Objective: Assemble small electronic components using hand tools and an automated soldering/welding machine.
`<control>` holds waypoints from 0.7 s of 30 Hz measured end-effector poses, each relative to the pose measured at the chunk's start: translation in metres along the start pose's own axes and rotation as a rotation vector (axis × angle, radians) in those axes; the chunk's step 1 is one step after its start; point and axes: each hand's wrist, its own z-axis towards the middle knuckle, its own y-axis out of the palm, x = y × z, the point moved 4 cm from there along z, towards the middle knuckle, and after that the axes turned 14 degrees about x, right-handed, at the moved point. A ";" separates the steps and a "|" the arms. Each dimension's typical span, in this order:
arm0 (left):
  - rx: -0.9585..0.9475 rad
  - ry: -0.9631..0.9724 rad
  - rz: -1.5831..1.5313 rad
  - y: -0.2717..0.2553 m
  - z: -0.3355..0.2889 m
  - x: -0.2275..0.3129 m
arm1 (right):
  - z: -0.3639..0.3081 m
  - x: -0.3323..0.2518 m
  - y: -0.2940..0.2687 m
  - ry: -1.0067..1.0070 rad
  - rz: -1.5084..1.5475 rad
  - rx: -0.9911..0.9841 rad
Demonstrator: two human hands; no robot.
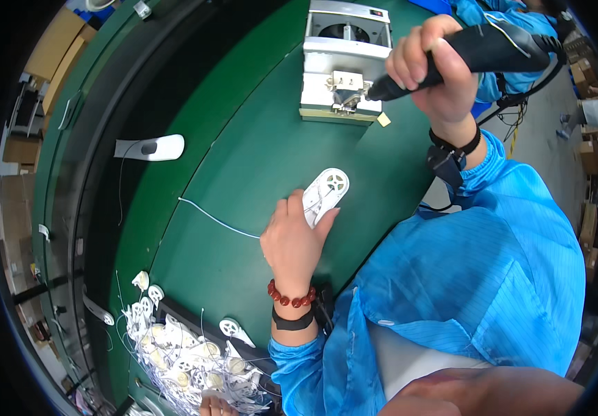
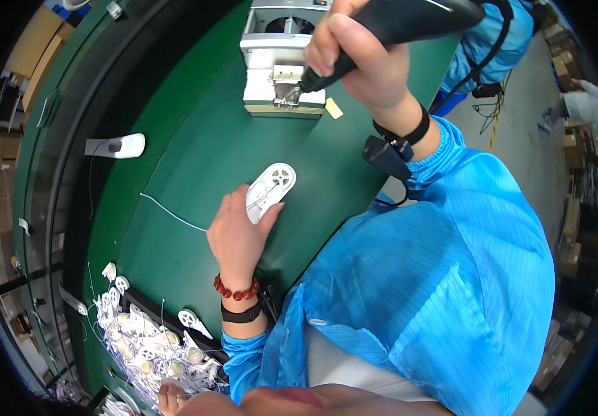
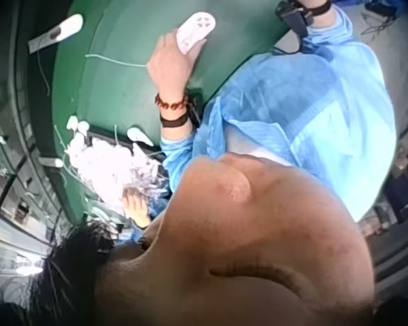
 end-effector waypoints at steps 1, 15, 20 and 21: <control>-0.004 -0.010 0.004 0.000 0.000 0.000 | 0.001 0.001 -0.002 0.004 -0.005 0.029; -0.033 -0.039 0.021 0.002 0.001 0.001 | -0.006 0.046 0.002 0.123 -0.054 0.301; -0.047 -0.058 0.031 0.001 0.000 0.000 | -0.005 0.051 0.000 0.139 -0.045 0.277; -0.048 -0.058 0.029 0.001 0.000 -0.001 | -0.005 0.051 0.001 0.139 -0.024 0.275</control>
